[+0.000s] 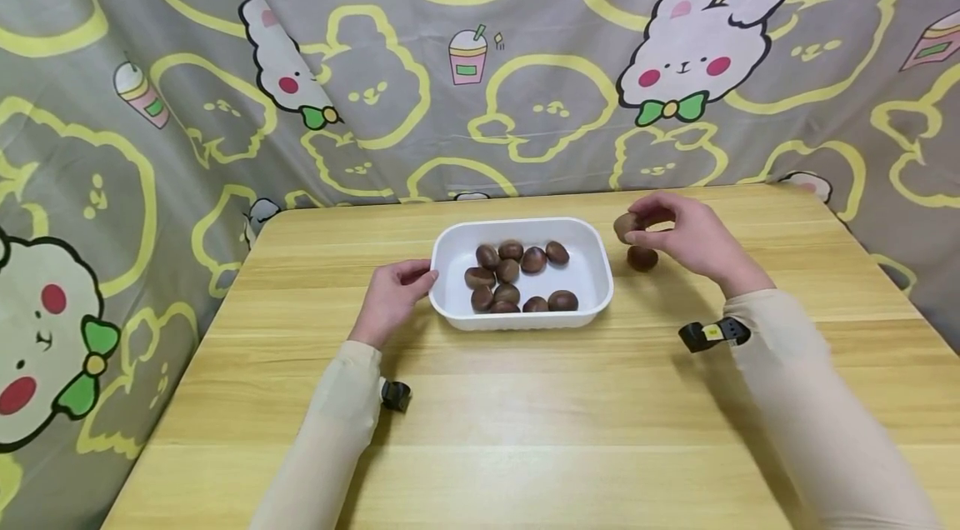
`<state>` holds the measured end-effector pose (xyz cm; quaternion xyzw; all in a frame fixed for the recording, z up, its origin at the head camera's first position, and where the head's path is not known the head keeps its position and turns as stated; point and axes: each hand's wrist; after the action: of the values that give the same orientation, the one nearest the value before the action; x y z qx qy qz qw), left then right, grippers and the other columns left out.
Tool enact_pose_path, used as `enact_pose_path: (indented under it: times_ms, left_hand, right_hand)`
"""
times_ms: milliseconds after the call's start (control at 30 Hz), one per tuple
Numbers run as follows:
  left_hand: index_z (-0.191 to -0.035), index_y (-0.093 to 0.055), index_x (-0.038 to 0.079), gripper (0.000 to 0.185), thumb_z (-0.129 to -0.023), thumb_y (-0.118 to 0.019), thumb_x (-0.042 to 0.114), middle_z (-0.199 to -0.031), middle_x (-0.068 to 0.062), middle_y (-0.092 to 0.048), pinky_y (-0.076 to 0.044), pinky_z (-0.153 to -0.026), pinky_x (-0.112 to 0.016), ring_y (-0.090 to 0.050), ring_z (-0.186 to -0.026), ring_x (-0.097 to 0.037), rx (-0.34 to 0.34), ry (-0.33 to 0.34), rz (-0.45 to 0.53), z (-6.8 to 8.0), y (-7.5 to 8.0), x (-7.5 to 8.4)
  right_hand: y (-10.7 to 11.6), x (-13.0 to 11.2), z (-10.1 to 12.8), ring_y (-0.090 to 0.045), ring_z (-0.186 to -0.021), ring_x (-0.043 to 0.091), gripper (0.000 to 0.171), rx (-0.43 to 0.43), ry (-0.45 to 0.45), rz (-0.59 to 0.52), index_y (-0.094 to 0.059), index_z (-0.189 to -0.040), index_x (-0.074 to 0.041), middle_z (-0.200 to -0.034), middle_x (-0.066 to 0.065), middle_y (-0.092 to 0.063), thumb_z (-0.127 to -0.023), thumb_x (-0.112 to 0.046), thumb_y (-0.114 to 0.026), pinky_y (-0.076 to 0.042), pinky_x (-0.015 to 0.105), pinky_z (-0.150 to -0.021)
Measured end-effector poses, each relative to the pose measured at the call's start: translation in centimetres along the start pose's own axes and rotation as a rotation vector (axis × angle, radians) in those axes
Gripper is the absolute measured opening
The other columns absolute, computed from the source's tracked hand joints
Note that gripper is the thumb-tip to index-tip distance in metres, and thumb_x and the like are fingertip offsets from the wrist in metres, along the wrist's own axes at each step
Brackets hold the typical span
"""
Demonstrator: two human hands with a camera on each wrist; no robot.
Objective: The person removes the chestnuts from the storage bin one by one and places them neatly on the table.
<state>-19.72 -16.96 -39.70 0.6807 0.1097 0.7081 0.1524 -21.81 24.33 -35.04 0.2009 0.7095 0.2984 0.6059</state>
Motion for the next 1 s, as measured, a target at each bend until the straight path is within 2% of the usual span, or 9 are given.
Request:
enact_pose_path:
  times_ms: [433,767,867,1000]
  left_hand:
    - [-0.121,-0.065,-0.006,0.033,-0.096,-0.066,0.015,-0.115,-0.02,-0.067,-0.054,-0.087,-0.031,-0.063,-0.107,-0.026,-0.024,-0.017,-0.001,-0.2,0.2,0.0]
    - [-0.122,-0.065,-0.005,0.033,-0.096,-0.066,0.015,-0.114,-0.019,-0.067,-0.054,-0.086,-0.03,-0.063,-0.106,-0.026,-0.026,-0.001,-0.003,-0.1,0.3,-0.1]
    - [-0.122,-0.065,-0.006,0.033,-0.096,-0.066,0.015,-0.114,-0.02,-0.067,-0.054,-0.086,-0.031,-0.063,-0.105,-0.026,-0.029,-0.003,0.003,-0.1,0.3,-0.2]
    - [-0.122,-0.065,-0.007,0.033,-0.096,-0.066,0.013,-0.113,-0.02,-0.067,-0.055,-0.085,-0.031,-0.064,-0.104,-0.026,-0.031,-0.009,0.019,-0.1,0.3,-0.3]
  right_hand:
    - [2.9,3.8,1.1,-0.055,-0.109,0.032,0.05,0.029,-0.068,0.069,-0.06,-0.122,-0.003,-0.116,0.017,-0.062,-0.088,-0.037,-0.075,-0.039,0.045,-0.089]
    - [3.5,7.4,1.8,-0.057,-0.109,0.039,0.054,-0.008,-0.137,0.104,-0.057,-0.125,0.003,-0.121,0.023,-0.06,-0.09,-0.035,-0.074,-0.044,0.036,-0.084]
    - [3.5,8.2,1.9,-0.056,-0.11,0.04,0.056,-0.035,-0.155,0.113,-0.056,-0.126,0.004,-0.122,0.025,-0.059,-0.091,-0.036,-0.072,-0.045,0.04,-0.086]
    - [3.3,9.0,2.0,-0.054,-0.112,0.044,0.058,-0.066,-0.169,0.113,-0.053,-0.127,0.006,-0.124,0.028,-0.056,-0.092,-0.037,-0.071,-0.043,0.053,-0.092]
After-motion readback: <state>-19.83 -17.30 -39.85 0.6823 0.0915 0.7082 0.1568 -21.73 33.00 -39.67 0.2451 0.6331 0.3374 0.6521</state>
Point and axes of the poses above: each hand's wrist, its own z-axis away from the middle knuckle, its own y-axis out of the back of the hand, x = y × z
